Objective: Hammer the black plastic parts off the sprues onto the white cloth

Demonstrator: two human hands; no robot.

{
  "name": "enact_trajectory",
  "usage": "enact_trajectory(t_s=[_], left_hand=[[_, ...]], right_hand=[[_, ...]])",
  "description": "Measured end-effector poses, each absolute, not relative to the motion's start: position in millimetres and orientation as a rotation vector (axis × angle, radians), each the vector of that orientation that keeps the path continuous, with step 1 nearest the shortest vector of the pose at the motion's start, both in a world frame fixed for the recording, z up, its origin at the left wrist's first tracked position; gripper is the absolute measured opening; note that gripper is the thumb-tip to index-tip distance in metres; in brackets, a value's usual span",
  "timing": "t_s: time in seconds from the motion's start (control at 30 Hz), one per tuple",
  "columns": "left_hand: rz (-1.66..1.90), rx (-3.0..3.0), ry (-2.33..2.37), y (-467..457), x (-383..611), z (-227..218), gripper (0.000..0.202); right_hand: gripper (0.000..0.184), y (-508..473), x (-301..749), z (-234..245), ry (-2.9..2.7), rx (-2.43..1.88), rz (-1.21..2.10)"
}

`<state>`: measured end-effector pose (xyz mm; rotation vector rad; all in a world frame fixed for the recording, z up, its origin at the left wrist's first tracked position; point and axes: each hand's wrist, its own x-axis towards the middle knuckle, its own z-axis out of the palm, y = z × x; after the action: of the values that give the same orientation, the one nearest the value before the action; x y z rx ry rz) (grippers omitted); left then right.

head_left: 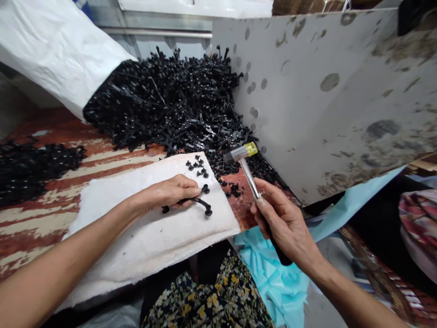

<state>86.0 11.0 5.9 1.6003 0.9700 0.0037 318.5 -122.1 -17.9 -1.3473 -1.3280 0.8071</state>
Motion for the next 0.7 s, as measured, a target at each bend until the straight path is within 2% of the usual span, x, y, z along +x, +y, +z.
enact_trajectory(t_s=[0.1,0.2,0.43,0.7], left_hand=[[0.077,1.49,0.932,9.2,78.9,11.1,0.046],[0.129,1.452,0.948,4.7,71.6,13.9,0.046],[0.235,1.593,1.193,6.7,31.1,29.6,0.047],[0.648,2.13,2.148,66.6,-134.5,112.8,0.031]], right_hand=[[0.04,-119.8,317.8,-28.1,-0.794,-1.247,1.275],[0.043,-116.7,320.8,-35.7,-0.506,-1.159,1.429],[0.049,-119.4,324.2,-39.8,-0.433,-1.102,1.442],[0.048,-124.4,316.6,-46.3,-0.43,-1.103,1.379]])
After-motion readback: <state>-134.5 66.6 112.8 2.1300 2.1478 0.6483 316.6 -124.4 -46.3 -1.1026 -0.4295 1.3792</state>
